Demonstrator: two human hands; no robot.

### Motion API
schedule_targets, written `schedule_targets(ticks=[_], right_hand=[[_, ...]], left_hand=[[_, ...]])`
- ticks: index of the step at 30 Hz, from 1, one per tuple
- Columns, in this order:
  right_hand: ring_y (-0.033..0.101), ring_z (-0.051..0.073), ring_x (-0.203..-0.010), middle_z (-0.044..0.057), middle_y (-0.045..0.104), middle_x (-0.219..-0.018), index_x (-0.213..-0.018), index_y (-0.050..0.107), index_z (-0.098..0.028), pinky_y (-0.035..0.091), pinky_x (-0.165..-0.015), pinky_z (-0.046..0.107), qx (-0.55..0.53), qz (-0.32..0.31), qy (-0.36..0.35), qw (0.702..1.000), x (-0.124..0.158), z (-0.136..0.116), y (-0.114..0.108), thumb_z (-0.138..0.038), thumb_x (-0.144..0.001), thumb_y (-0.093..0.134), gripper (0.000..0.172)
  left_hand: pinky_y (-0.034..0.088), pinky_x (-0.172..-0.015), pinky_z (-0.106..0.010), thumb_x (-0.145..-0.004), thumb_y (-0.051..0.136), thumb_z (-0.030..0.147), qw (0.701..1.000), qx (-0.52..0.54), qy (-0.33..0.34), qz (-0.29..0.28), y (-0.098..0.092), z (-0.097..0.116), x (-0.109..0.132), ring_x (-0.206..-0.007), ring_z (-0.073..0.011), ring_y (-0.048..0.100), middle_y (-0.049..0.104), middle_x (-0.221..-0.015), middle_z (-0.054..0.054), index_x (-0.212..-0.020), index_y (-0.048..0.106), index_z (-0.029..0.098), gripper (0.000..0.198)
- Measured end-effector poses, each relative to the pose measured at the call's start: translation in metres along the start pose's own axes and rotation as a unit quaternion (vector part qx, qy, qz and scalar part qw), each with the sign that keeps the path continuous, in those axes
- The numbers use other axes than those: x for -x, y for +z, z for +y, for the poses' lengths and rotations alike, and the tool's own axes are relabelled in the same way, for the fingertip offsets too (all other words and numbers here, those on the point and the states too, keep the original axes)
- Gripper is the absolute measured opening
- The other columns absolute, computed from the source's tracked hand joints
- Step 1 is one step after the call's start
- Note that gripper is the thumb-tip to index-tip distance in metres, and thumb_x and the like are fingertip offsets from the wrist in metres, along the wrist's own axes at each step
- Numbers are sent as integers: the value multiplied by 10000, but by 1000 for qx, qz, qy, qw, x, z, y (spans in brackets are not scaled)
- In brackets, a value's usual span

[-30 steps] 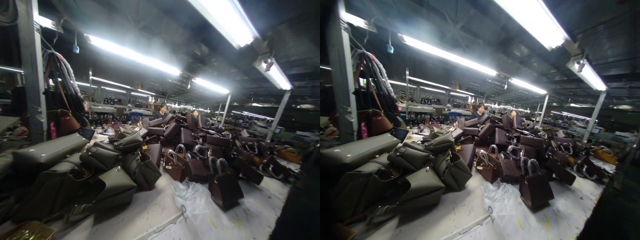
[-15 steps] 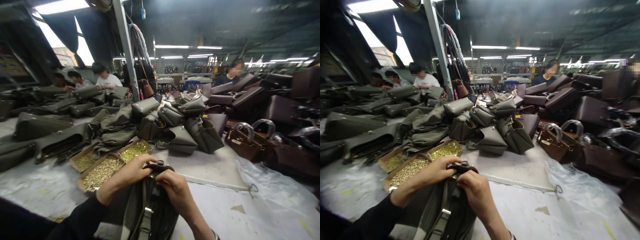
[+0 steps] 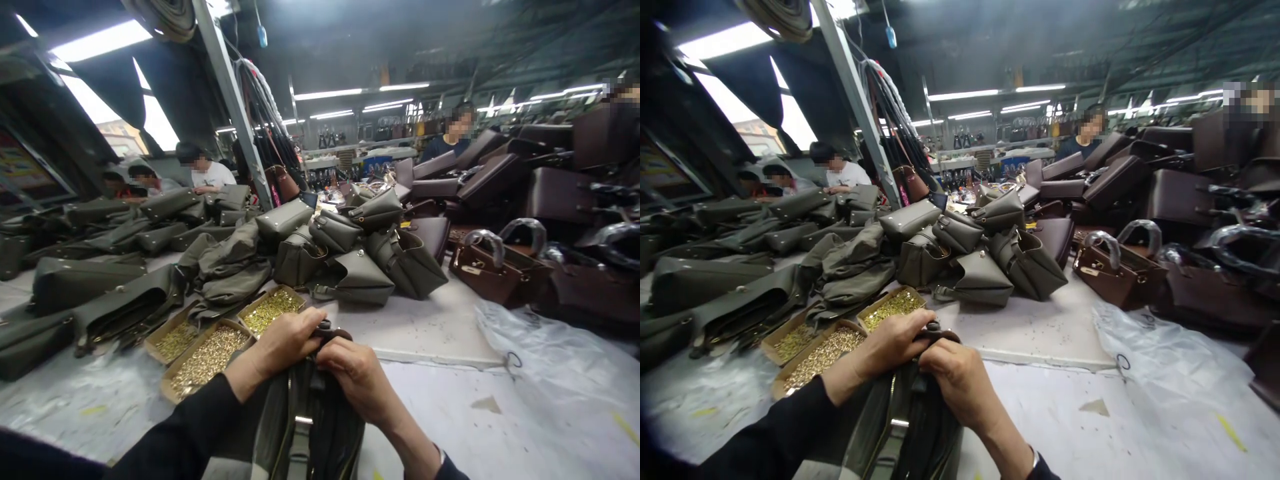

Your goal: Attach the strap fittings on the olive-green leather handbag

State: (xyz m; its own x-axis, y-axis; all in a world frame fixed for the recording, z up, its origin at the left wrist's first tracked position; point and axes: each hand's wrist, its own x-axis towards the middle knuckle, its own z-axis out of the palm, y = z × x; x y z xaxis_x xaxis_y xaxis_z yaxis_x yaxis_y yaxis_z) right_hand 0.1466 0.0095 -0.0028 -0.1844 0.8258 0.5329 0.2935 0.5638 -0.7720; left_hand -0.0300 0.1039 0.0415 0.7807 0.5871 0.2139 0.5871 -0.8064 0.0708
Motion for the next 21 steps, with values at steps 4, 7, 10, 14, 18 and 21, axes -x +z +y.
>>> schedule_targets(ticks=[4,7,10,14,18,21], right_hand=[[622,140,-789,-5,674,-864,-875,697,-226,433,-715,228,-14,5,6,1000,-3,3,-4,-82,-955,591,195],[626,140,-788,-9,682,-857,-887,704,-234,433,-722,230,-24,11,9,1000,-3,9,-5,-99,-963,580,199],[637,145,-797,-9,691,-850,-899,719,-237,443,-735,237,-51,25,19,998,-11,20,-9,-139,-963,585,178],[661,167,-820,0,711,-834,-859,737,-213,492,-772,259,-133,15,34,990,-37,40,-19,-234,-914,663,94],[687,172,-792,3,737,-817,-838,751,-201,526,-768,269,-154,-15,26,988,-56,52,-26,-283,-896,694,115],[690,170,-792,8,742,-824,-843,770,-206,519,-760,264,-146,-22,17,989,-54,53,-26,-258,-887,717,86]], left_hand=[[620,-779,-317,-968,591,306,992,-28,108,63,6,-12,10,-899,-243,766,749,-1123,-121,-1270,568,180,328],[630,-822,-346,-1016,521,317,983,-37,158,87,5,-16,15,-985,-260,763,737,-1207,-145,-1335,552,176,351],[618,-899,-352,-1030,492,295,986,-8,145,83,4,-16,15,-1096,-260,737,737,-1233,-140,-1343,572,159,351],[603,-935,-348,-1008,532,295,995,66,14,78,2,-11,9,-1111,-246,732,753,-1221,-109,-1305,634,167,339],[594,-928,-354,-966,586,335,980,138,-117,82,-1,-6,4,-1069,-246,745,782,-1160,-67,-1187,723,210,288],[585,-918,-347,-937,613,342,966,181,-155,101,0,-1,2,-1038,-237,746,793,-1106,-57,-1109,753,218,254]])
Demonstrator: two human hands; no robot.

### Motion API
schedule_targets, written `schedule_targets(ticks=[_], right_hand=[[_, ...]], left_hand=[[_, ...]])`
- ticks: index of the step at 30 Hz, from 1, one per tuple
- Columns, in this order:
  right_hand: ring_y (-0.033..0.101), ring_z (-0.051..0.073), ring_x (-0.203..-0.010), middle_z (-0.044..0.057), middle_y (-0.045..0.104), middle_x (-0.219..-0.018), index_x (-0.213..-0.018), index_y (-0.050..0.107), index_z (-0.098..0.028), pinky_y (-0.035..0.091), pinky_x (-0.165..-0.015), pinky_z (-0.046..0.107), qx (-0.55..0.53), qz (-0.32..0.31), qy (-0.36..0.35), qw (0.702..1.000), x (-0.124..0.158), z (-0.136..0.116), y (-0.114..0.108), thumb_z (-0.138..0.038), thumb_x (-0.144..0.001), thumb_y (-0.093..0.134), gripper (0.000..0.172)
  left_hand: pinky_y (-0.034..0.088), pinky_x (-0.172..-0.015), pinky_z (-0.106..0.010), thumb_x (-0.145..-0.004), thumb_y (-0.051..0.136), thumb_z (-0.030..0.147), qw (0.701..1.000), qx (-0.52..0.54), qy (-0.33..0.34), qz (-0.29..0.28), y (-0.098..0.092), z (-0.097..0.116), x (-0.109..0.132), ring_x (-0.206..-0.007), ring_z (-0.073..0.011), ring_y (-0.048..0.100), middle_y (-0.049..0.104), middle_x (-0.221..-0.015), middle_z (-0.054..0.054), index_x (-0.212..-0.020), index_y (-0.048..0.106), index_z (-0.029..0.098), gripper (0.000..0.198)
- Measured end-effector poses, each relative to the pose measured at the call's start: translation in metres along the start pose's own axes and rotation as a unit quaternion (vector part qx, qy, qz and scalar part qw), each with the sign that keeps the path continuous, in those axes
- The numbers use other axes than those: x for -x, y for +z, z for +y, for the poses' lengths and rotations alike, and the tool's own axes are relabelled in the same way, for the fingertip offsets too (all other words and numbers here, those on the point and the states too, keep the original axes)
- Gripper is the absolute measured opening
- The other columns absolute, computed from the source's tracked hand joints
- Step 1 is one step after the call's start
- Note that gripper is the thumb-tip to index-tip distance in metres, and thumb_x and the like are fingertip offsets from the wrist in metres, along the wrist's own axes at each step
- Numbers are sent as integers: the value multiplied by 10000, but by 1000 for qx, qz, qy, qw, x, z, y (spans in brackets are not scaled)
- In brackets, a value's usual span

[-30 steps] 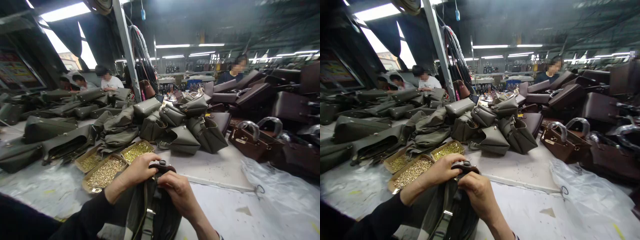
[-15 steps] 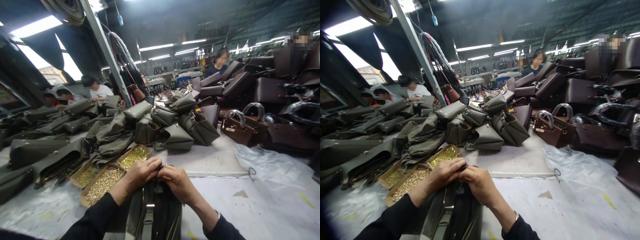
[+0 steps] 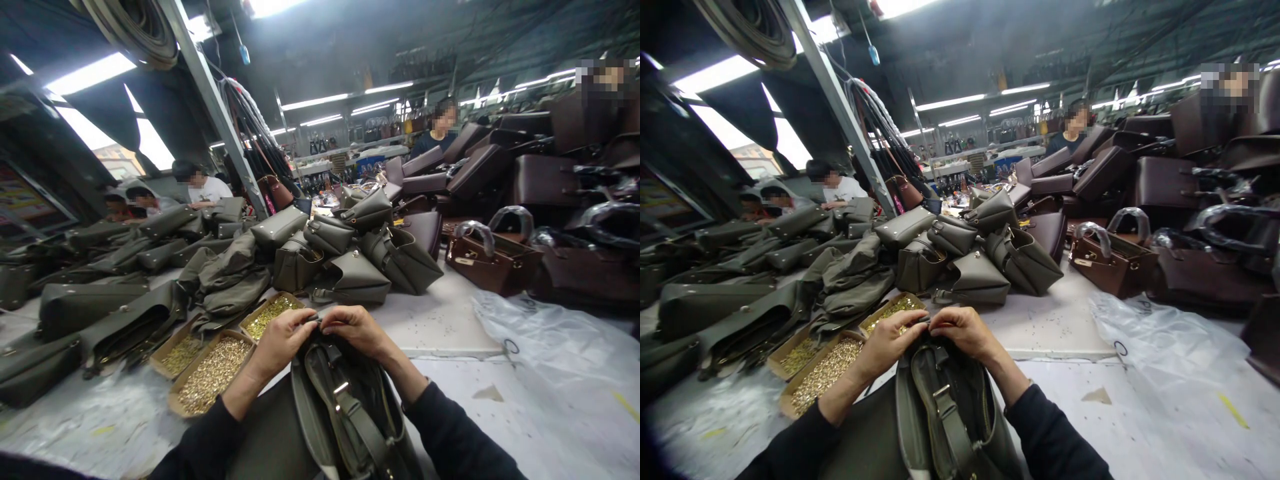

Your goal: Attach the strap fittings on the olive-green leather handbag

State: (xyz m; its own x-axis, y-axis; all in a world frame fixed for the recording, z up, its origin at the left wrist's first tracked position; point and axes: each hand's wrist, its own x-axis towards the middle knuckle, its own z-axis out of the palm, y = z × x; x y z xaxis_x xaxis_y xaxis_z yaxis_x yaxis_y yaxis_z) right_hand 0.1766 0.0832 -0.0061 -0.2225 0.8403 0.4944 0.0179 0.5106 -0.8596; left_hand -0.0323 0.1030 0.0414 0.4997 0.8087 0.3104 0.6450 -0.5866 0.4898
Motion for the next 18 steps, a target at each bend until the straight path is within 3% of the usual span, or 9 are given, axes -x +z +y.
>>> schedule_targets(ticks=[3,6,12,15,18], right_hand=[[678,166,-829,11,728,-879,-846,785,-221,497,-766,257,28,7,-9,1000,8,0,3,-199,-866,748,47],[676,148,-849,2,717,-932,-877,788,-243,484,-755,236,106,20,-37,993,14,2,8,-116,-865,737,137],[591,176,-834,37,640,-885,-879,787,-245,448,-697,259,313,98,-126,936,23,5,18,-80,-896,675,200],[550,181,-811,41,598,-856,-872,788,-245,439,-689,275,331,125,-136,925,28,7,20,-119,-923,665,182],[541,180,-800,32,582,-847,-885,785,-251,443,-696,294,293,144,-119,938,32,10,23,-156,-932,674,153]], left_hand=[[566,-925,-351,-936,598,334,999,20,2,31,6,6,0,-1040,-234,731,784,-1102,-73,-1110,746,202,263],[550,-931,-356,-925,594,344,998,45,-19,46,11,9,-2,-1036,-238,722,780,-1085,-79,-1090,750,196,271],[567,-872,-331,-859,624,368,986,116,-114,38,17,4,-9,-949,-242,747,812,-967,-55,-934,794,203,248],[586,-813,-314,-842,618,377,980,141,-135,43,20,2,-11,-880,-236,759,818,-898,-51,-870,799,190,262],[591,-811,-323,-833,628,397,974,163,-150,53,24,4,-10,-887,-243,761,821,-912,-53,-873,805,187,278]])
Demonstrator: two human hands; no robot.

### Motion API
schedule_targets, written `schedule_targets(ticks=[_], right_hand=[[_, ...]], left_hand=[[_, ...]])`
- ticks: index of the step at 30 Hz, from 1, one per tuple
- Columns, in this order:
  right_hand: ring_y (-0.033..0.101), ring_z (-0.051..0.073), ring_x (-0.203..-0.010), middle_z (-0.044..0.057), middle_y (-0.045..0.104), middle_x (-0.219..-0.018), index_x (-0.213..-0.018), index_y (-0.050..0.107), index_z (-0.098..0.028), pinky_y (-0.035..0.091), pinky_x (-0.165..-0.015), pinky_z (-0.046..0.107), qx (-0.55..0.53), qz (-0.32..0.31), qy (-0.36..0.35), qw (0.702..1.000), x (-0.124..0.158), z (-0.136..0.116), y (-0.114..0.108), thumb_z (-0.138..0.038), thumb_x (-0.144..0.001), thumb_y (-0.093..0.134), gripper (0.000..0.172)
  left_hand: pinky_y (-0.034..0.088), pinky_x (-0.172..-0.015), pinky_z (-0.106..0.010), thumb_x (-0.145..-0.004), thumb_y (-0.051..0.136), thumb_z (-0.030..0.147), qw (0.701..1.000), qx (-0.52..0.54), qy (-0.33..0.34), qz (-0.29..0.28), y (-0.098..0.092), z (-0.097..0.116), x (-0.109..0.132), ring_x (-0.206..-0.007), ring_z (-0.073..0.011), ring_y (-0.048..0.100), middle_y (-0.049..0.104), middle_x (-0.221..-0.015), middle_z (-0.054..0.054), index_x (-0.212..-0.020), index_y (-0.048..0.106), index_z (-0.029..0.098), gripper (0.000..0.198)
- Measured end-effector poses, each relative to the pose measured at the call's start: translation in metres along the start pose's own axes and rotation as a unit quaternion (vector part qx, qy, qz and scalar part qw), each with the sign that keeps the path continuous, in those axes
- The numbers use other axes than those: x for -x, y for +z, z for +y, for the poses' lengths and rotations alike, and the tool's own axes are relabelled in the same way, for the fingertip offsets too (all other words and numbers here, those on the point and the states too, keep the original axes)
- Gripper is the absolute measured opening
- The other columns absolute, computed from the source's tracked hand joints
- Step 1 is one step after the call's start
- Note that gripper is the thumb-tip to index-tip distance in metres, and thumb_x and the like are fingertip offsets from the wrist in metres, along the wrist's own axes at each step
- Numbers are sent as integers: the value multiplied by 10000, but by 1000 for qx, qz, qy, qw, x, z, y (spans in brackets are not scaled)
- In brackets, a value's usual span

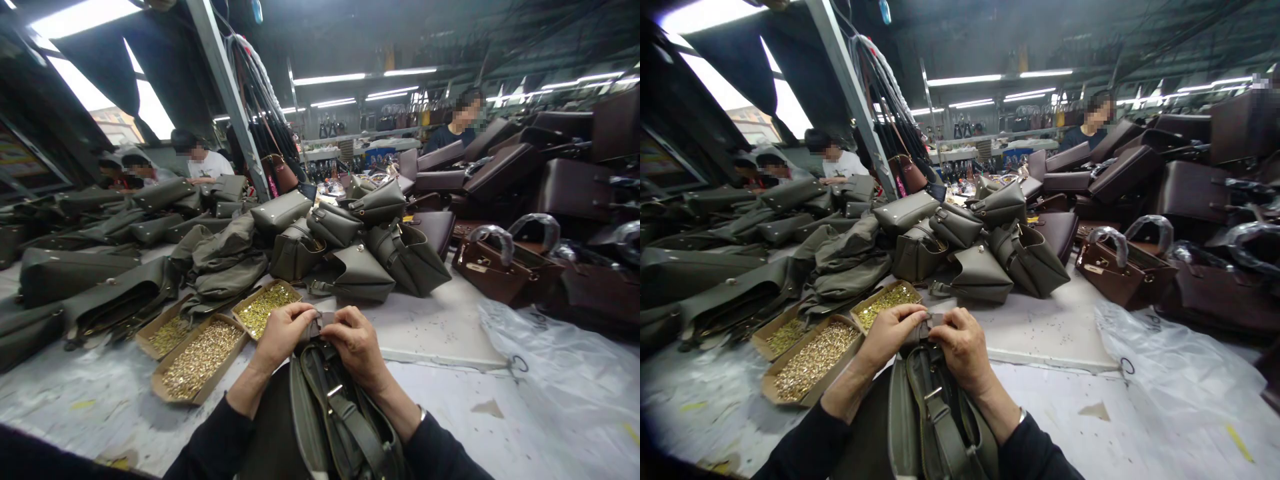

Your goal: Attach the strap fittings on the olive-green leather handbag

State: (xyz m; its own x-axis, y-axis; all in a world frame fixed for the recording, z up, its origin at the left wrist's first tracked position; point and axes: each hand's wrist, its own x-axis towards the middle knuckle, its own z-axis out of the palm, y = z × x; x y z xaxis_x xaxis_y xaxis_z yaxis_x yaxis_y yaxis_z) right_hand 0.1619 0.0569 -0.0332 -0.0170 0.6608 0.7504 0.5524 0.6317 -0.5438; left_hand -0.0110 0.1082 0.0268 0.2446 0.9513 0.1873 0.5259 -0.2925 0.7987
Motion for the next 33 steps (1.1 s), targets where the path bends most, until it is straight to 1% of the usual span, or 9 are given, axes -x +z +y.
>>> schedule_targets(ticks=[3,5,9,11,15,22,33], right_hand=[[552,184,-818,32,571,-863,-903,780,-248,460,-708,308,-42,8,39,998,4,-2,3,-171,-947,653,155],[556,187,-831,35,573,-872,-914,776,-248,464,-714,317,-45,15,49,998,6,-4,5,-171,-957,636,166],[556,193,-851,35,584,-877,-919,779,-256,462,-733,327,-20,28,41,999,9,-4,9,-150,-944,652,168],[554,195,-859,37,585,-887,-922,782,-258,464,-743,331,-14,33,38,999,11,-3,11,-138,-939,657,174],[550,196,-871,43,580,-920,-948,785,-269,476,-749,336,-11,48,36,998,17,0,14,-150,-946,656,175],[526,189,-815,36,548,-853,-939,799,-288,452,-702,328,3,57,27,998,18,-3,12,-168,-973,613,223],[530,198,-831,35,559,-852,-934,789,-286,442,-716,340,11,47,34,998,17,-3,12,-186,-978,617,204]], left_hand=[[590,-855,-354,-828,646,411,1000,15,-12,16,3,-1,5,-923,-255,760,822,-948,-60,-905,811,192,285],[590,-875,-368,-826,656,411,999,26,-19,24,5,-1,9,-933,-259,759,822,-957,-59,-922,814,198,282],[581,-918,-373,-817,678,385,998,49,-33,31,7,0,15,-954,-255,755,819,-984,-58,-951,816,196,270],[582,-911,-359,-819,680,366,997,57,-37,29,8,1,16,-954,-250,755,820,-979,-55,-951,817,195,256],[584,-868,-327,-826,678,338,997,67,-35,18,8,3,17,-928,-237,755,821,-947,-40,-937,820,199,227],[570,-863,-319,-851,670,318,998,65,-14,2,6,2,20,-926,-229,755,822,-957,-20,-942,822,223,201],[583,-854,-321,-849,657,308,998,58,-1,1,7,4,22,-910,-228,758,822,-953,-26,-944,821,222,207]])
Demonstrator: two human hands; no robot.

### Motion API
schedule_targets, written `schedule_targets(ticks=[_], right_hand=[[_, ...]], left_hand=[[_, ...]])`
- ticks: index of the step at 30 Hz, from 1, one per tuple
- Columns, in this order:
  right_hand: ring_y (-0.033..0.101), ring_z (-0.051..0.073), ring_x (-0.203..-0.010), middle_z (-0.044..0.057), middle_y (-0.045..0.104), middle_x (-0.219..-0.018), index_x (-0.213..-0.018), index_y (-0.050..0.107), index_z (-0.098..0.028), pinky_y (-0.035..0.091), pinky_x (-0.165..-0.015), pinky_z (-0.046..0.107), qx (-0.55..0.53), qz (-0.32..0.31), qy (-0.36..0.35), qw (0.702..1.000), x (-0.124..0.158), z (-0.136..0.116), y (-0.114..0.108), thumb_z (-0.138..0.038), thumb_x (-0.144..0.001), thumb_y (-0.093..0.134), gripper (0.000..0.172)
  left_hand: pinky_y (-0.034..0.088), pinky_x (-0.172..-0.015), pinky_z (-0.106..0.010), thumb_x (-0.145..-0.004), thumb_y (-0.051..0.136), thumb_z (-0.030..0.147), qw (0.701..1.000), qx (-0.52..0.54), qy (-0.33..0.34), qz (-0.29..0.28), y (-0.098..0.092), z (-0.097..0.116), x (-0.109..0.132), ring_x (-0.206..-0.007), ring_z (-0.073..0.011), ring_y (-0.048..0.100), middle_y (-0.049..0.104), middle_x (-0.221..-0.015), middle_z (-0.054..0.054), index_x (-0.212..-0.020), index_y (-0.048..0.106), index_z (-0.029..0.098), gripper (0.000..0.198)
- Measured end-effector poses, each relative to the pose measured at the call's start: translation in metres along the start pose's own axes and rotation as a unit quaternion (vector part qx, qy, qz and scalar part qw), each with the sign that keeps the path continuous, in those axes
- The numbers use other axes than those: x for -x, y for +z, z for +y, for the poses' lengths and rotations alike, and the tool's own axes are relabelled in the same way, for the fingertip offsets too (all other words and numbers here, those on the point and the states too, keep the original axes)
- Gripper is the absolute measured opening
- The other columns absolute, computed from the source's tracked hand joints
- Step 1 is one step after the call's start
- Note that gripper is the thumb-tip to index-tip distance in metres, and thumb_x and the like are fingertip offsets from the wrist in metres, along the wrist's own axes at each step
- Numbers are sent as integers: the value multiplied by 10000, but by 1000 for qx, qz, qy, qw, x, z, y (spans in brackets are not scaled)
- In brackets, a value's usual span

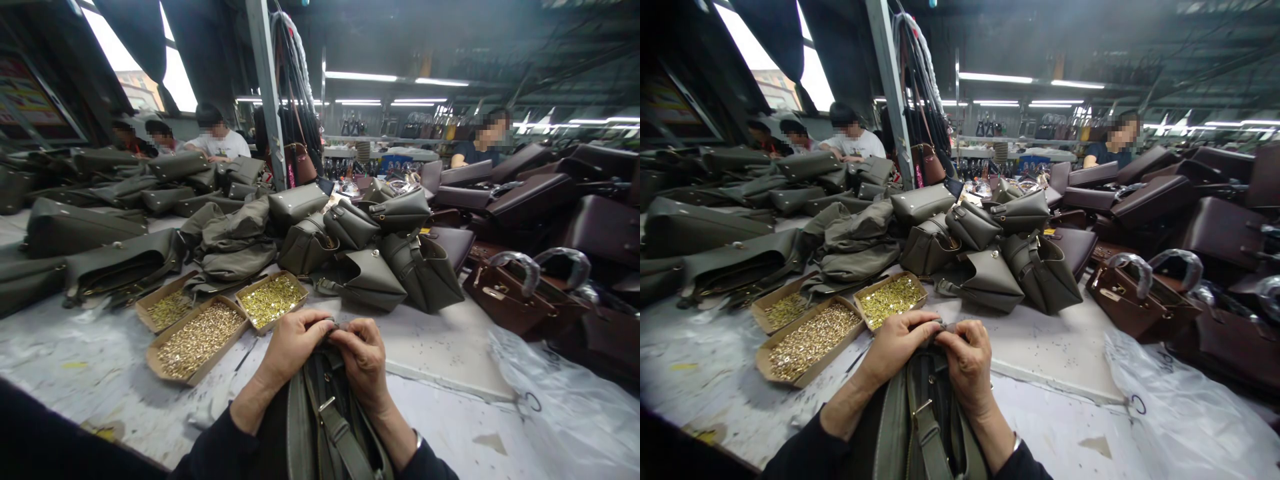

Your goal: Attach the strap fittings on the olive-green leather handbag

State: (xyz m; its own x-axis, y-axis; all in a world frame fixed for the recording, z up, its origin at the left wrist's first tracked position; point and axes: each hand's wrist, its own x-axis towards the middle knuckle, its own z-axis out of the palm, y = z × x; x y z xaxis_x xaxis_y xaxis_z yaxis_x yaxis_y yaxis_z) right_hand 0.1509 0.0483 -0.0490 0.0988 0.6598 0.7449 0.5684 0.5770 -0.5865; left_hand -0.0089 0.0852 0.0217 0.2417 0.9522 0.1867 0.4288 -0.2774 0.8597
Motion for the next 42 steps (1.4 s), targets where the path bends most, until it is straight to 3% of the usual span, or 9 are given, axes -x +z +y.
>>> schedule_targets(ticks=[14,20,24,34,42], right_hand=[[538,211,-880,40,577,-894,-918,736,-242,447,-785,363,1,-55,49,997,-13,-15,-5,-144,-958,618,158],[567,197,-851,17,591,-854,-832,729,-252,451,-748,321,-60,5,70,996,-15,-12,4,-45,-848,691,212],[567,188,-821,-1,608,-842,-847,639,-227,444,-735,300,-91,15,104,990,-15,-11,5,-25,-786,716,225],[517,173,-800,-21,541,-852,-851,569,-219,410,-725,286,-131,3,189,973,-20,-17,-4,-26,-773,686,239],[550,211,-923,4,644,-931,-894,615,-225,416,-823,328,-75,-34,190,978,-25,-23,-8,17,-776,659,273]], left_hand=[[605,-895,-347,-869,656,339,999,-16,16,23,2,-1,6,-966,-241,762,819,-1007,-25,-994,816,238,226],[605,-925,-393,-858,646,400,999,-29,4,16,-1,-6,2,-987,-263,758,816,-1026,-21,-1001,814,257,262],[601,-931,-408,-843,661,425,999,-36,-2,16,-1,-6,1,-981,-272,758,817,-1014,-22,-976,815,261,262],[568,-934,-381,-870,645,387,999,-40,3,2,2,1,5,-999,-255,741,809,-1036,-36,-1017,800,223,269],[559,-914,-328,-893,641,356,999,-35,18,-1,0,3,8,-980,-217,737,805,-1029,-8,-1026,796,249,231]])
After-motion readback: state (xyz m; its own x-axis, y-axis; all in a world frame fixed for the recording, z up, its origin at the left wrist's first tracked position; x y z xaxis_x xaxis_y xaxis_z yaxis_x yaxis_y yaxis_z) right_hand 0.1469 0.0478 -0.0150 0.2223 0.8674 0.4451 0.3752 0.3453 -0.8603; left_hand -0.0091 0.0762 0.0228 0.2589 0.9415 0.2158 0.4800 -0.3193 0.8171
